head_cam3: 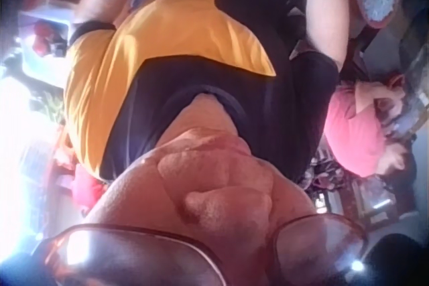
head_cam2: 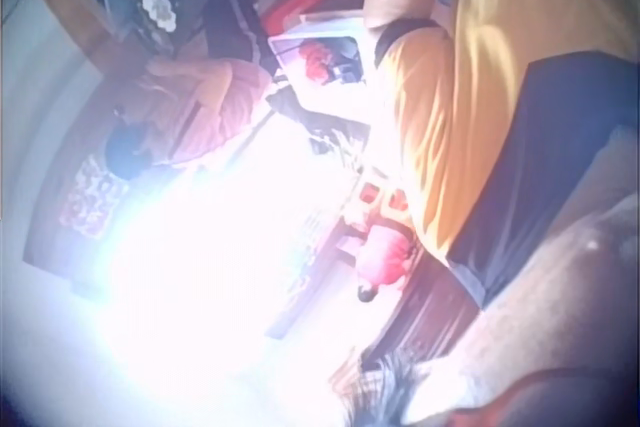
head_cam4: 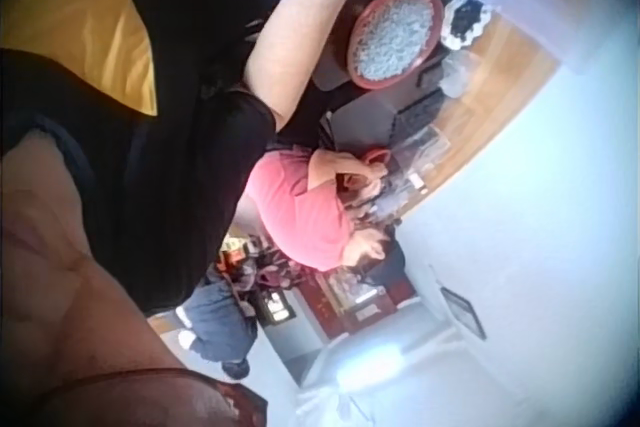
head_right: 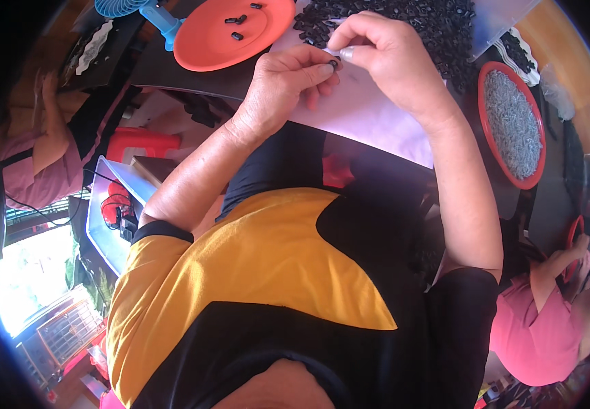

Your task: Assembling small black plastic components by inserting small pins into them.

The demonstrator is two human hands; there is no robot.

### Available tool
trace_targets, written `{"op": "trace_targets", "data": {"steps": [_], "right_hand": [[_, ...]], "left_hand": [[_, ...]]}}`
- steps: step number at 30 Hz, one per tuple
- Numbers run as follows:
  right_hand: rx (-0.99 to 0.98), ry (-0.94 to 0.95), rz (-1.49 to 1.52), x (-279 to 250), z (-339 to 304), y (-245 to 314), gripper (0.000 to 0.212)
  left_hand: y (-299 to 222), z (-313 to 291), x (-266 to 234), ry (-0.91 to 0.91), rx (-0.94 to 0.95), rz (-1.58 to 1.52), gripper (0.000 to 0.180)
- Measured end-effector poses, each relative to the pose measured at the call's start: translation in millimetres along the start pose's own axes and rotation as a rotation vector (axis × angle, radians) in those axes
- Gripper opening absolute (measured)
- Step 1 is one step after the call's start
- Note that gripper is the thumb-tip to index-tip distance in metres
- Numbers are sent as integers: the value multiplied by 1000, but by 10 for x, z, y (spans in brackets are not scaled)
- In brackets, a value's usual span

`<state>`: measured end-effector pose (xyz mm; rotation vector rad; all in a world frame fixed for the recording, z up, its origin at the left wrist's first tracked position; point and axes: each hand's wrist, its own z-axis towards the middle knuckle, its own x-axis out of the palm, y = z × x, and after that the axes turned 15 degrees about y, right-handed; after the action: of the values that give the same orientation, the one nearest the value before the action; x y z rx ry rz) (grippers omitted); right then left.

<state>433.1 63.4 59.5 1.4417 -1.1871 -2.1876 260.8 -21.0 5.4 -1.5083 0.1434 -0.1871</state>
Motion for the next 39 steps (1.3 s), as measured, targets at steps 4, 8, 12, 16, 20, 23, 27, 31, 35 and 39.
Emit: {"op": "trace_targets", "data": {"steps": [4,8,12,16,20,23,27,31,35,39], "right_hand": [[-5,42,79,50,-28,-62,11],[54,31,190,91,-35,-105,10],[69,-32,167,206,-96,-101,10],[6,-155,-15,250,-158,24,10],[-40,-128,-58,187,-149,14,9],[-40,-110,-65,180,-135,25,10],[-55,-65,-113,155,-104,42,14],[22,-53,-39,173,-100,48,18],[-36,-143,-168,237,-138,78,17],[-69,-152,-155,239,-155,131,15]], "left_hand": [[-29,-7,13,8,-31,50,14],[-25,-19,35,-5,-10,-14,13],[-35,-38,20,-2,-15,1,14],[-23,-20,34,-18,15,-34,14],[-45,-23,53,-48,8,8,13],[-64,-27,70,-41,-21,31,13],[-24,-34,75,-24,23,-16,13],[-58,-54,90,-33,11,-20,12],[-92,-63,102,-50,5,-3,12],[-84,-56,96,-55,8,-15,12]]}}
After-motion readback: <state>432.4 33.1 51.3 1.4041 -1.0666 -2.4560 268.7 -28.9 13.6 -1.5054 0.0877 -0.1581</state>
